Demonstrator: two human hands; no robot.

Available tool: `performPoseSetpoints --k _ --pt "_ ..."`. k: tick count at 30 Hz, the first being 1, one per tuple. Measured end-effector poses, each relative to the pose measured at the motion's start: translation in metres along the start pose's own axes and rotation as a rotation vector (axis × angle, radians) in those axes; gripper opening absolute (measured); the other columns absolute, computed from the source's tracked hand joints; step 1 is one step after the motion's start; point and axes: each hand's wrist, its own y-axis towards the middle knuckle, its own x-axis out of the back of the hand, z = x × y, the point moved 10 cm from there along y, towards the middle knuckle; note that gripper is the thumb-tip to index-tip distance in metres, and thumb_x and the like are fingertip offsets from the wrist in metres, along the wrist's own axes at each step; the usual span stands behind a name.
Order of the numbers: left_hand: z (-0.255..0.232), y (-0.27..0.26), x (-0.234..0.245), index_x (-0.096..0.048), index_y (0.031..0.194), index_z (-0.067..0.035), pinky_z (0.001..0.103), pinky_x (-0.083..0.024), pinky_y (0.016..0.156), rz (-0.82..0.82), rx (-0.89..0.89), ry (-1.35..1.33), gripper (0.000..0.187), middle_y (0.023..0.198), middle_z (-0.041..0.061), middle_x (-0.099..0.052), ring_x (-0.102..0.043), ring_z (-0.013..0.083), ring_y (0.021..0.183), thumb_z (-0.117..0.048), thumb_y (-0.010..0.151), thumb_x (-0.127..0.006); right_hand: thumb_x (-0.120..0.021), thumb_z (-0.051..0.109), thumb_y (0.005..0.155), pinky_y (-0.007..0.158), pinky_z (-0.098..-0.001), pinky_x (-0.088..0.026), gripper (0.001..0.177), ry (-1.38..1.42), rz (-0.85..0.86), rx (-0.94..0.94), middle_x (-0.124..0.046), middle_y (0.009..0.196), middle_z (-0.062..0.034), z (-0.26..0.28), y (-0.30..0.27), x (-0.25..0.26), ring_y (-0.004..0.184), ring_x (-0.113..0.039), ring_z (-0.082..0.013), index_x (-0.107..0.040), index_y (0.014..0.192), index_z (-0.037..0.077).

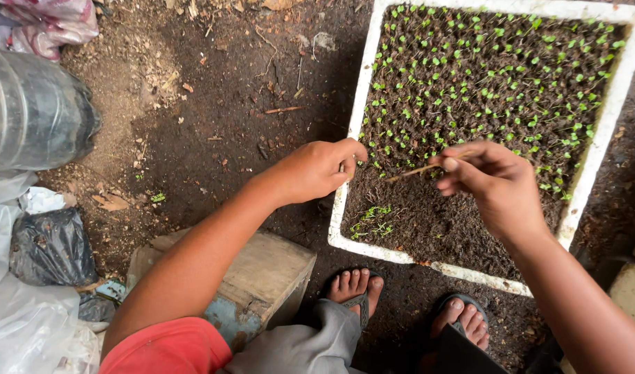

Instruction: The person uses a thin wooden stick to gently pull small green seedlings from a soil-filled polystyrene tray and reposition them one by one.

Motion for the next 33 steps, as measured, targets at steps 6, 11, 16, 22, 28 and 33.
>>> performPoseSetpoints --k 6,11,16,22,28,33 --pt "-0.001 0.007 -0.011 -0.054 0.12 -0.004 0.046 -0.056 0.068 0.051 -0.087 -0.051 0.031 0.089 0.014 -0.069 -0.071 0.0323 0.071 0.008 0.092 -0.052 -0.068 -0.006 0.094 0.054 -0.0302 -0.064 0.015 0.137 0.005 0.163 -0.072 0.096 -0.0242 -0.011 0.021 -0.034 0.064 -0.072 -0.0243 -0.066 0.109 -0.009" --pt "-0.002 0.012 -0.01 -0.056 0.12 -0.004 0.044 -0.059 0.072 0.02 -0.107 0.017 0.029 0.092 0.013 -0.07 -0.072 0.0278 0.071 0.009 0.094 -0.055 -0.069 -0.005 0.095 0.052 -0.0284 -0.063 0.014 0.084 0.049 0.193 -0.072 0.095 -0.025 -0.013 0.024 -0.049 0.062 -0.072 -0.0225 -0.067 0.108 -0.009" --pt "-0.006 0.011 -0.005 -0.056 0.111 -0.005 0.046 -0.058 0.071 -0.008 -0.132 0.054 0.022 0.088 0.013 -0.069 -0.072 0.0306 0.073 0.009 0.094 -0.057 -0.069 -0.006 0.095 0.052 -0.0291 -0.062 0.011 -0.019 0.073 0.278 -0.072 0.094 -0.0268 -0.008 0.022 -0.058 0.062 -0.071 -0.022 -0.068 0.106 -0.009" --pt "-0.003 0.013 -0.005 -0.056 0.103 -0.009 0.044 -0.058 0.073 -0.02 -0.127 0.062 0.019 0.085 0.011 -0.068 -0.073 0.0298 0.076 0.007 0.093 -0.058 -0.067 -0.006 0.097 0.054 -0.0285 -0.061 0.01 -0.015 0.053 0.297 -0.072 0.098 -0.0257 -0.003 0.017 -0.052 0.063 -0.07 -0.0196 -0.068 0.107 -0.008" --pt "-0.005 0.013 -0.004 -0.057 0.103 -0.008 0.044 -0.059 0.074 -0.016 -0.118 0.077 0.018 0.086 0.012 -0.07 -0.074 0.0307 0.08 0.007 0.093 -0.059 -0.067 -0.006 0.097 0.054 -0.0291 -0.061 0.01 -0.047 0.078 0.337 -0.073 0.095 -0.0254 -0.004 0.016 -0.058 0.063 -0.07 -0.0192 -0.068 0.106 -0.008" --pt "-0.009 0.012 -0.004 -0.058 0.104 -0.007 0.044 -0.06 0.076 0.006 -0.109 0.094 0.018 0.088 0.014 -0.071 -0.074 0.0305 0.083 0.007 0.094 -0.059 -0.068 -0.007 0.096 0.056 -0.0285 -0.06 0.01 -0.069 0.081 0.356 -0.073 0.09 -0.0224 -0.001 0.014 -0.062 0.063 -0.069 -0.0183 -0.069 0.106 -0.008"
